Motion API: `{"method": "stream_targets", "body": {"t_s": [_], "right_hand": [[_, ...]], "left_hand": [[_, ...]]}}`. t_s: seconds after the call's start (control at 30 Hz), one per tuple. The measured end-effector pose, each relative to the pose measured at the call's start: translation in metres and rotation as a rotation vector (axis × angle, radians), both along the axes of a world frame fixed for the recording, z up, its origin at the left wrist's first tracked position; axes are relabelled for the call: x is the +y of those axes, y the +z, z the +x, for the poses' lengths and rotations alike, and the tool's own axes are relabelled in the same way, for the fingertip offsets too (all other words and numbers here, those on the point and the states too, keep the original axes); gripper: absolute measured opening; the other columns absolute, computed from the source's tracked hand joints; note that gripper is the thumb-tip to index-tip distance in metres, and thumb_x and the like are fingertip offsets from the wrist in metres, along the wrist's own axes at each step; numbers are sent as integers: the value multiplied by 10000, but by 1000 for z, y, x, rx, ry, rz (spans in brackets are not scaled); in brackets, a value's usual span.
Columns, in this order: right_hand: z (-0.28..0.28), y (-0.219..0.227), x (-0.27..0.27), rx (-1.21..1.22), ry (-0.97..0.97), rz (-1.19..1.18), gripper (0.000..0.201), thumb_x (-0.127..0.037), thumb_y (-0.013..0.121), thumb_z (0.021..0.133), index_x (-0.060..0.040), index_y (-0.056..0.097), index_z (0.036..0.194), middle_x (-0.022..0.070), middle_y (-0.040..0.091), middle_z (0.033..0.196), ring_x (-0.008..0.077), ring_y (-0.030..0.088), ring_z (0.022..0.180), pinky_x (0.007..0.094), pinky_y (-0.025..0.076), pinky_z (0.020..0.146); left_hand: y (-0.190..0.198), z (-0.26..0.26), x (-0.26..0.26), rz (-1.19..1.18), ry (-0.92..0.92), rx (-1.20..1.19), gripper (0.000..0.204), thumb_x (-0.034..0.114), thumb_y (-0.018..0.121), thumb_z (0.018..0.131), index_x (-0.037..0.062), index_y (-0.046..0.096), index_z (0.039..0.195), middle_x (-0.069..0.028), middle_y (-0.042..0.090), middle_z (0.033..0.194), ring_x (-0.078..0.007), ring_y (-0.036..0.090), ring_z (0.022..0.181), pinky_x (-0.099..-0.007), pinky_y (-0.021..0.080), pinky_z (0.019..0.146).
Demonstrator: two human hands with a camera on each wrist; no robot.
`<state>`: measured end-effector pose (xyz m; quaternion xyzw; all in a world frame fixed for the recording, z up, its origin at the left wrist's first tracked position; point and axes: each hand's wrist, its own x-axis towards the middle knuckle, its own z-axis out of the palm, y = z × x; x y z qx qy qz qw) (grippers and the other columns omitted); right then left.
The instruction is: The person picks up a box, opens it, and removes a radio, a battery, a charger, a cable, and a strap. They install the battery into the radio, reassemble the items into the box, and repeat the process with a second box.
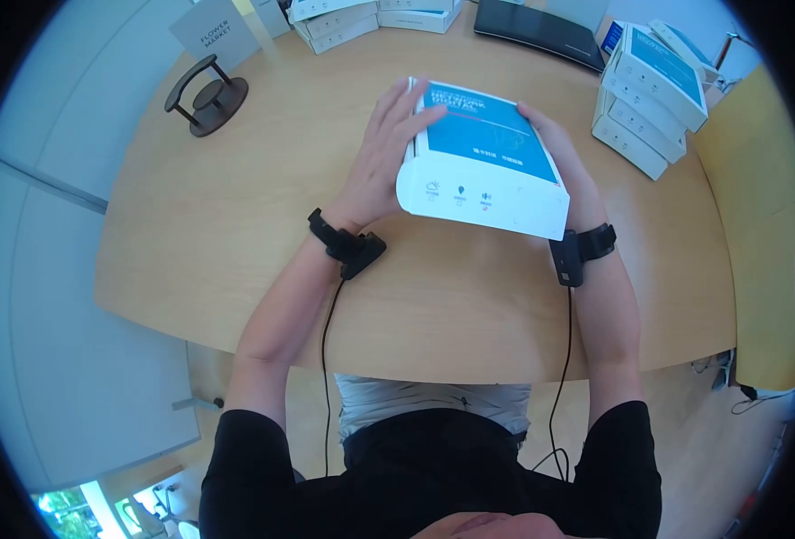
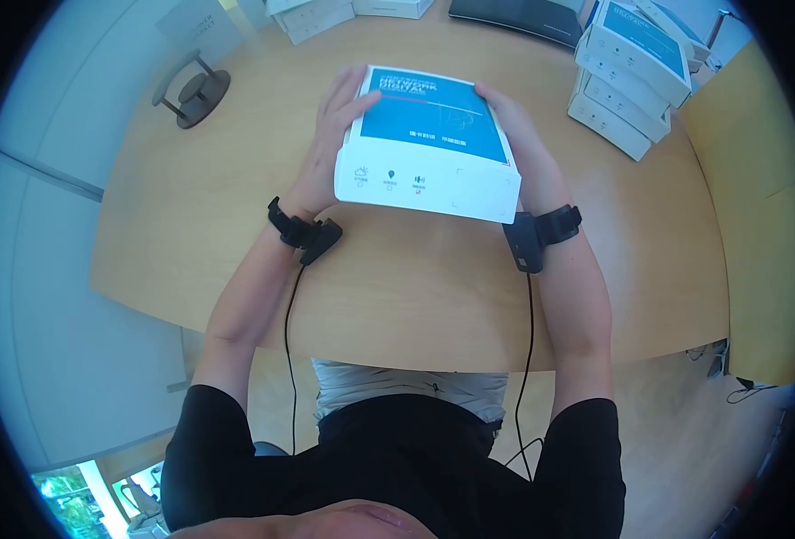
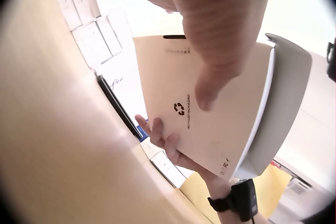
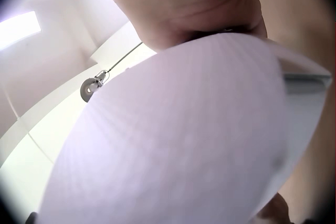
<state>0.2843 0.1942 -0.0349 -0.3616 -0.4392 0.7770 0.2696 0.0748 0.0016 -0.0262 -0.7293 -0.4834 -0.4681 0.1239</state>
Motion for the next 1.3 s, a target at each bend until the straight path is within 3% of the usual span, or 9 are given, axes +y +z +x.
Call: {"method": "stream_targets", "body": {"t_s": [0.1, 0.2, 0.33, 0.57, 0.67, 0.8, 1.07, 1.13, 1.3], "right_hand": [[-2, -31, 25, 36, 185, -16, 542, -437, 587, 1093, 41, 655, 1337, 143, 736, 1146, 181, 721, 984, 297, 575, 867], [-7, 1, -7, 73, 148, 7, 657, -528, 498, 1114, 32, 594, 1444, 178, 673, 1366, 165, 693, 1177, 318, 581, 975], [-11, 20, -28, 201, 114, -31, 816, -643, 413, 1107, 15, 434, 1589, 170, 543, 1556, 217, 501, 1453, 416, 402, 1208], [-17, 33, -55, 372, -28, 445, 756, -623, 287, 1145, -17, 461, 1562, 111, 573, 1500, 188, 511, 1411, 400, 382, 1203], [-25, 16, -56, 259, -285, 829, 758, -648, 286, 1135, 8, 565, 1392, 80, 645, 1287, 141, 575, 1216, 348, 460, 1053], [-12, 10, -49, 156, -246, 1035, 754, -652, 457, 1098, 58, 630, 1281, 71, 692, 1052, 136, 598, 983, 313, 487, 895], [-18, -12, -40, 119, -321, 1087, 648, -605, 481, 1109, 28, 614, 1055, 34, 555, 840, 120, 478, 795, 324, 412, 703], [-14, -14, -31, 45, -234, 1110, 682, -615, 418, 1122, 30, 637, 1100, 48, 609, 890, 126, 536, 852, 317, 450, 759], [-15, 21, -39, 420, -105, 602, 702, -581, 322, 1150, 12, 645, 1344, 98, 694, 1211, 178, 626, 1143, 325, 479, 1000]], "left_hand": [[9, -7, -6, -45, -55, 152, 696, 252, 924, 772, 131, 578, 1364, -169, 573, 1536, -393, 529, 1434, -530, 295, 1283], [6, -13, -7, -93, -104, 32, 690, 248, 961, 715, 110, 593, 1283, -152, 650, 1409, -360, 623, 1312, -495, 412, 1205], [-7, -8, -6, -94, -144, -388, 773, 270, 1001, 711, 44, 572, 1312, -128, 682, 1293, -253, 672, 1182, -396, 547, 1017], [-5, 2, -6, -168, -42, -792, 809, 324, 942, 843, -10, 488, 1424, -145, 671, 1295, -225, 663, 1206, -376, 558, 1017], [-6, 6, -5, -235, -73, -819, 831, 348, 924, 864, -15, 464, 1452, -161, 654, 1336, -235, 658, 1221, -379, 558, 1021], [-12, 9, -3, -293, -127, -844, 869, 354, 916, 872, -22, 440, 1493, -158, 650, 1353, -235, 643, 1253, -383, 543, 1049], [0, 7, -3, -292, -82, -899, 828, 332, 913, 879, -12, 481, 1497, -160, 659, 1366, -232, 638, 1281, -387, 535, 1072], [2, 8, -4, -277, -101, -927, 797, 310, 911, 882, -10, 496, 1483, -159, 666, 1360, -229, 652, 1262, -381, 545, 1058], [-1, 10, -4, -229, -150, -920, 772, 281, 910, 887, -14, 498, 1470, -155, 677, 1344, -223, 679, 1214, -371, 564, 1028]]}}
